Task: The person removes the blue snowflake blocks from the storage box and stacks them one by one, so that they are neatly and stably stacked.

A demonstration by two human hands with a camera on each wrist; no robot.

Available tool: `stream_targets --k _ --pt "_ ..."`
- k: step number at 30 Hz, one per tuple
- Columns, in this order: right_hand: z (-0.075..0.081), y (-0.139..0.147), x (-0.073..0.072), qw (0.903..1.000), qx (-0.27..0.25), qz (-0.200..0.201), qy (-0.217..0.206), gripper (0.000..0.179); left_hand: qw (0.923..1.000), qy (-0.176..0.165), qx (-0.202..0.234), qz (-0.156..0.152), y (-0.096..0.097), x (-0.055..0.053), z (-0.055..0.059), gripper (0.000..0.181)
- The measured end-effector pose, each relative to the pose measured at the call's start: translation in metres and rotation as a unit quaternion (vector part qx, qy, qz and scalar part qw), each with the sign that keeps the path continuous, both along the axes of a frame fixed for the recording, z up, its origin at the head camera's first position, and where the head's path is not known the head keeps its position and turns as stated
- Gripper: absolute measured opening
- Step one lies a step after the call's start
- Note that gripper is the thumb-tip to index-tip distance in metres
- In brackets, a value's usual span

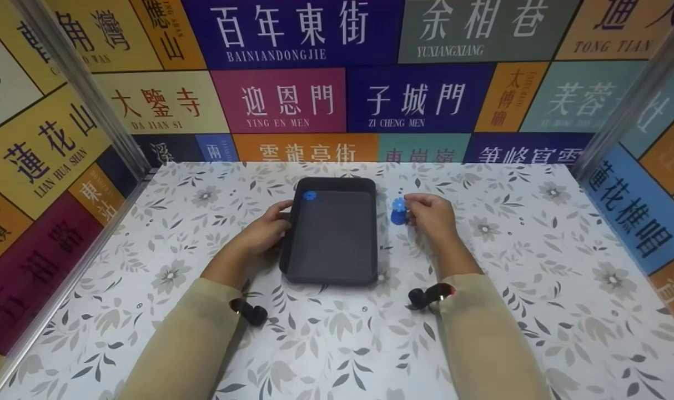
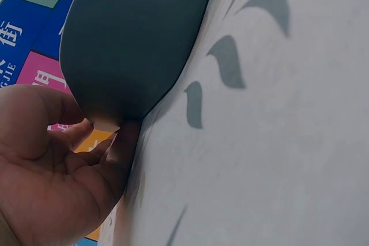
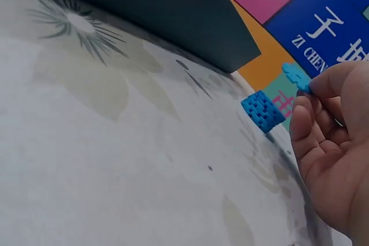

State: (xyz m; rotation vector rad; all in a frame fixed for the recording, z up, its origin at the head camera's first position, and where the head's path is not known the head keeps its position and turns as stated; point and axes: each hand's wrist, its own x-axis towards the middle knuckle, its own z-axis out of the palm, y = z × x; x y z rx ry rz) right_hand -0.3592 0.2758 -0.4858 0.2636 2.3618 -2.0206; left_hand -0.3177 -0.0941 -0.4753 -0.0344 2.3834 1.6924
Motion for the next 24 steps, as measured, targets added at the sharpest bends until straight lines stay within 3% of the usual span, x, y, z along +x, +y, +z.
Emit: stream_targets --k 5,12,19,24 --pt "-0.0046 0.0007 -0.0022 0.9991 0.039 0.014 0.007 0.038 1.0000 0.000 -0.001 -0.001 -0.0002 -0.0008 -0.0002 0.069" --pt "-0.0065 0.0010 -0.0001 0.9987 0.048 0.015 0.007 0.039 1.0000 -0.007 -0.001 0.006 0.0007 -0.0002 -0.0003 0.069" --pt "-0.0090 0.0017 -0.0011 0.9992 0.038 0.013 0.003 0.039 0.9998 0.011 -0.004 -0.015 0.0008 -0.0017 -0.0008 0.068" --pt "-0.0085 0.0017 -0.0034 0.9983 0.058 0.011 -0.001 0.040 0.9999 0.008 -0.010 -0.009 0.0005 -0.0022 -0.0007 0.068"
